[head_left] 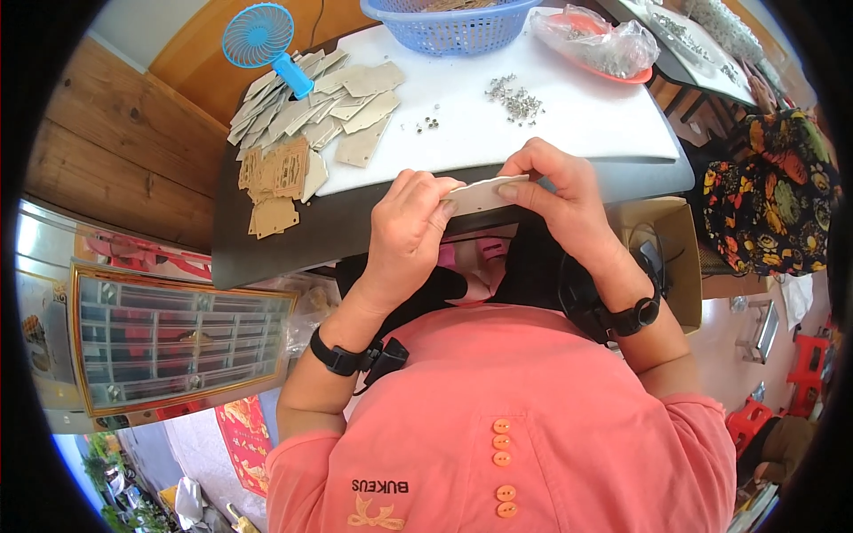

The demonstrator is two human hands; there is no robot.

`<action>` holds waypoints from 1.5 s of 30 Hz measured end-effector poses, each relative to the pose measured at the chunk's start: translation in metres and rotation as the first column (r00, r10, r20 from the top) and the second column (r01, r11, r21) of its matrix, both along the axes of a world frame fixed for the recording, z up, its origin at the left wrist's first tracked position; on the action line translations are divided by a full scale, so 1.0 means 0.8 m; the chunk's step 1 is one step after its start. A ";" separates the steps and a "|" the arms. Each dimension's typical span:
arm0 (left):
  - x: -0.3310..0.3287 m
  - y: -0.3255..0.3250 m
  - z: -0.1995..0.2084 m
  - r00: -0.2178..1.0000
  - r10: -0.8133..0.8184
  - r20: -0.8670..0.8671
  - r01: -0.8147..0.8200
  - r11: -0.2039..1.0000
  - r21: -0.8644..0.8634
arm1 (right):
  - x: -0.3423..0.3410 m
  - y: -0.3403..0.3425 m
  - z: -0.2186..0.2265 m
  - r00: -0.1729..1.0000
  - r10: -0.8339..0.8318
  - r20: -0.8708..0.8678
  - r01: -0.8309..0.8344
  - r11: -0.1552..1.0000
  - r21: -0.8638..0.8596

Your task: Assembling small leather/cardboard shoe components by inserting metal rivets into pre-punched holes by hand.

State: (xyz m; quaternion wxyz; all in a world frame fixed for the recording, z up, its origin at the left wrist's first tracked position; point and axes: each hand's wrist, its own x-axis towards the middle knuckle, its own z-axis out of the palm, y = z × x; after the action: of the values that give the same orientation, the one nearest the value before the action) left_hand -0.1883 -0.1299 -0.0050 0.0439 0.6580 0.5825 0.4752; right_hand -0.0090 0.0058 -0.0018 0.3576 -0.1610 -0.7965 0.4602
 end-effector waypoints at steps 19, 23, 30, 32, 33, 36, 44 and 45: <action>0.033 0.019 0.012 0.292 -0.112 0.950 0.386 0.922 -0.010 | 0.008 -0.012 0.010 0.991 0.016 -0.129 -0.079 0.863 -0.499; 0.031 0.015 0.012 0.162 -0.070 0.984 0.436 0.900 -0.008 | 0.016 -0.019 0.014 0.996 0.046 -0.076 -0.080 0.838 -0.540; 0.032 0.019 0.012 0.113 -0.051 0.992 0.455 0.890 -0.006 | 0.015 -0.018 0.016 0.996 0.039 -0.077 -0.076 0.828 -0.556; 0.038 0.022 0.014 0.206 -0.029 0.978 0.394 0.917 -0.056 | 0.010 -0.016 0.014 0.999 0.020 -0.044 -0.041 0.834 -0.551; 0.037 0.024 0.013 0.197 -0.036 0.980 0.396 0.917 -0.046 | 0.007 -0.015 0.013 0.999 0.006 -0.043 -0.029 0.830 -0.557; 0.023 0.034 0.008 0.255 -0.028 0.967 0.371 0.926 -0.071 | 0.001 -0.004 0.022 1.000 0.011 0.018 -0.001 0.881 -0.473; 0.000 0.037 0.003 0.172 0.017 0.985 0.267 0.962 -0.064 | -0.013 0.083 0.019 0.830 -0.503 0.240 0.240 0.712 0.660; 0.000 0.038 0.003 0.163 0.033 0.986 0.254 0.964 -0.075 | -0.018 0.082 0.014 0.830 -0.506 0.236 0.229 0.694 0.682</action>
State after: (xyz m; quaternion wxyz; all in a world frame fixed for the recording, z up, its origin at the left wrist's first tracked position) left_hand -0.1881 -0.0995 -0.0027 0.5157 0.2288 0.4163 0.7130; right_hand -0.0232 0.0716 0.0095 0.3030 -0.2840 -0.9088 0.0407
